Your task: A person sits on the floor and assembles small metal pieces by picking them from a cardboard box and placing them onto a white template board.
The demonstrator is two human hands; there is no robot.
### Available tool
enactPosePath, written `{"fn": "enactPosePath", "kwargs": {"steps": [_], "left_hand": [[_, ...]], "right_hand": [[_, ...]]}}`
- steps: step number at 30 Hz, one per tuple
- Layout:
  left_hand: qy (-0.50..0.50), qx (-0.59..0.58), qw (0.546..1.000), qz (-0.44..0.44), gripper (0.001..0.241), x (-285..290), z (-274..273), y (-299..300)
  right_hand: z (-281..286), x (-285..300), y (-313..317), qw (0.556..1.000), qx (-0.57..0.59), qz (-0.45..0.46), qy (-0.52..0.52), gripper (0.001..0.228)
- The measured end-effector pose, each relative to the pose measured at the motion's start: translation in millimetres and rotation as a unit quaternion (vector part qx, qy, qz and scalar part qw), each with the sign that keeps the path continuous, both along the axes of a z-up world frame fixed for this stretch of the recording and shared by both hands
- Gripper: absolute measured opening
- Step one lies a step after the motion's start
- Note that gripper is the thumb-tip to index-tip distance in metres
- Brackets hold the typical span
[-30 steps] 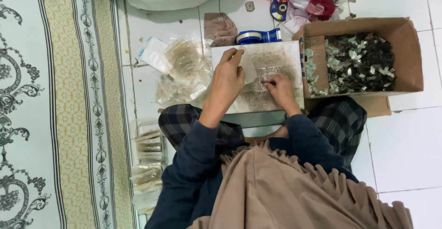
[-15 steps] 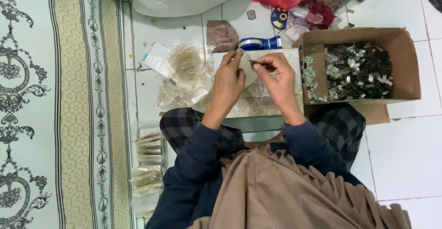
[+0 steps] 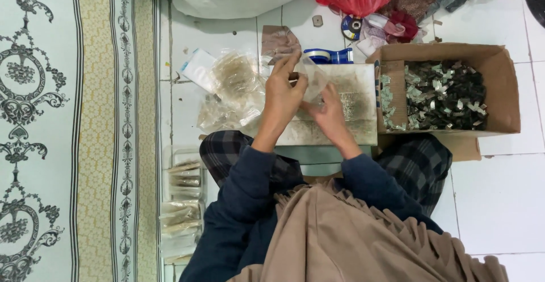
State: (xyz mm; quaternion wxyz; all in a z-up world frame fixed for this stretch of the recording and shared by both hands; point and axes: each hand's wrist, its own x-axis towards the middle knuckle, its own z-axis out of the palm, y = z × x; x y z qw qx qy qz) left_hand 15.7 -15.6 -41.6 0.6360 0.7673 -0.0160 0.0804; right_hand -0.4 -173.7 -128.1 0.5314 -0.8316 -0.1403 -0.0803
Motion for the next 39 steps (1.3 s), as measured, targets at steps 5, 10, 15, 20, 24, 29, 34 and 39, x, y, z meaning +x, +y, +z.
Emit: {"fn": "enactPosePath", "kwargs": {"steps": [5,10,15,20,24,29,34,39], "left_hand": [[-0.018,-0.046,0.999,0.021,0.049,-15.7,16.3,12.1],[-0.002,-0.057,0.996,0.065,0.039,-20.1,2.6,40.7],[0.017,-0.050,0.997,0.064,0.036,-24.6,-16.7,51.0],[0.054,-0.051,0.995,0.062,0.036,-29.1,-19.6,58.8],[0.074,-0.046,0.994,0.058,0.035,-28.9,-30.1,57.0],[0.111,-0.033,0.992,0.047,0.034,-31.7,-57.7,59.9],[0.187,-0.153,0.970,0.009,0.047,-24.6,-110.0,46.8],[0.294,-0.361,0.882,-0.068,0.078,-38.3,-126.7,8.6]], "right_hand": [[-67.6,27.4,-11.4,0.997,-0.062,-0.028,-0.047,0.016],[-29.0,43.7,-30.0,0.996,-0.052,-0.028,-0.073,0.011],[-55.0,52.3,-42.1,0.994,-0.071,-0.062,-0.055,0.016],[5.7,40.9,-40.6,0.993,-0.009,-0.082,-0.085,0.002],[-5.1,47.0,-28.6,0.992,0.000,-0.096,-0.079,0.007],[-16.4,54.2,-29.9,0.995,-0.001,-0.096,0.015,0.005],[77.6,37.9,-11.0,0.992,0.067,-0.071,0.083,0.008],[103.2,23.4,-5.2,0.970,0.210,-0.069,0.104,0.005]]}}
